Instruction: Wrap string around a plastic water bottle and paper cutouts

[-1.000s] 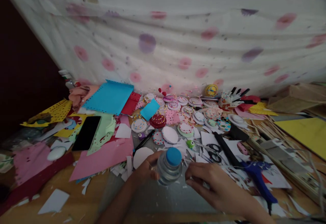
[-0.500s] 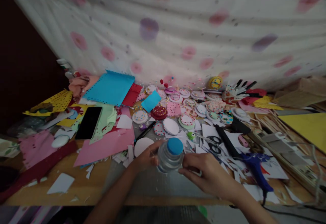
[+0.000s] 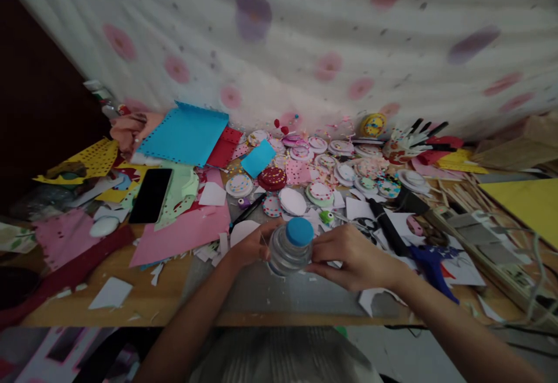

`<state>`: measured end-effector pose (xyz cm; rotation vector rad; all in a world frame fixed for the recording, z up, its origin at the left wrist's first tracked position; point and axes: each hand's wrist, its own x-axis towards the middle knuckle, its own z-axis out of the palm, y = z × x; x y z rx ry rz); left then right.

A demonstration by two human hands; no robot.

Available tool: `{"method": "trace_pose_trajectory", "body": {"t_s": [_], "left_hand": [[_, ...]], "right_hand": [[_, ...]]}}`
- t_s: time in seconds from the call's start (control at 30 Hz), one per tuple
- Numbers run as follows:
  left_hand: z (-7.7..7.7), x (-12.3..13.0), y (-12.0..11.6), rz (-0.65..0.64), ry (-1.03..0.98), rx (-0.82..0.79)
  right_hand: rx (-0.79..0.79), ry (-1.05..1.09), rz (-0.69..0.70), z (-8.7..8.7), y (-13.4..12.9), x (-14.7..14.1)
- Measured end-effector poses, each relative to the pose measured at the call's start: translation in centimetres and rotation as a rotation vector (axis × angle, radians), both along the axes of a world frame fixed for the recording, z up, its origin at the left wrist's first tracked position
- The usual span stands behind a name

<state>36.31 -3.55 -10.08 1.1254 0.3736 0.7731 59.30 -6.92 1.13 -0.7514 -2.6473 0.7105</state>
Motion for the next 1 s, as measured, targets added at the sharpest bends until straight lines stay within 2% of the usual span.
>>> {"method": "trace_pose_trajectory", "body": {"t_s": [0.2,0.53,0.63,0.8,0.87,1.0], "left_hand": [[0.0,0.2,-0.4,-0.015,-0.036,0.011],[-0.9,0.3,0.4,-0.113,-0.068,-0.057],[-0.9,0.4,0.4,-0.127,-0.076,-0.082],[-0.5,0.4,0.4,-0.158,-0.091,-0.082],[-0.4,0.4,0.4,-0.186,-0.086,-0.061],[-0.3,0.6,0.4,-0.24,-0.066,-0.011]], "right_hand": [[-0.013,0.075,0.05,-0.6,1.0,-0.1],[-0.006,0.041,-0.01,-0.7,1.0,0.3],[-0.013,0.024,-0.048,-0.3,1.7,0.4],[-0.103,-0.144,-0.116,1.1,2.9,-0.4],[-0.13,-0.191,-0.077,1.6,3.2,-1.0],[-0.158,-0.268,0.134,2.6,4.1,-2.3]]}}
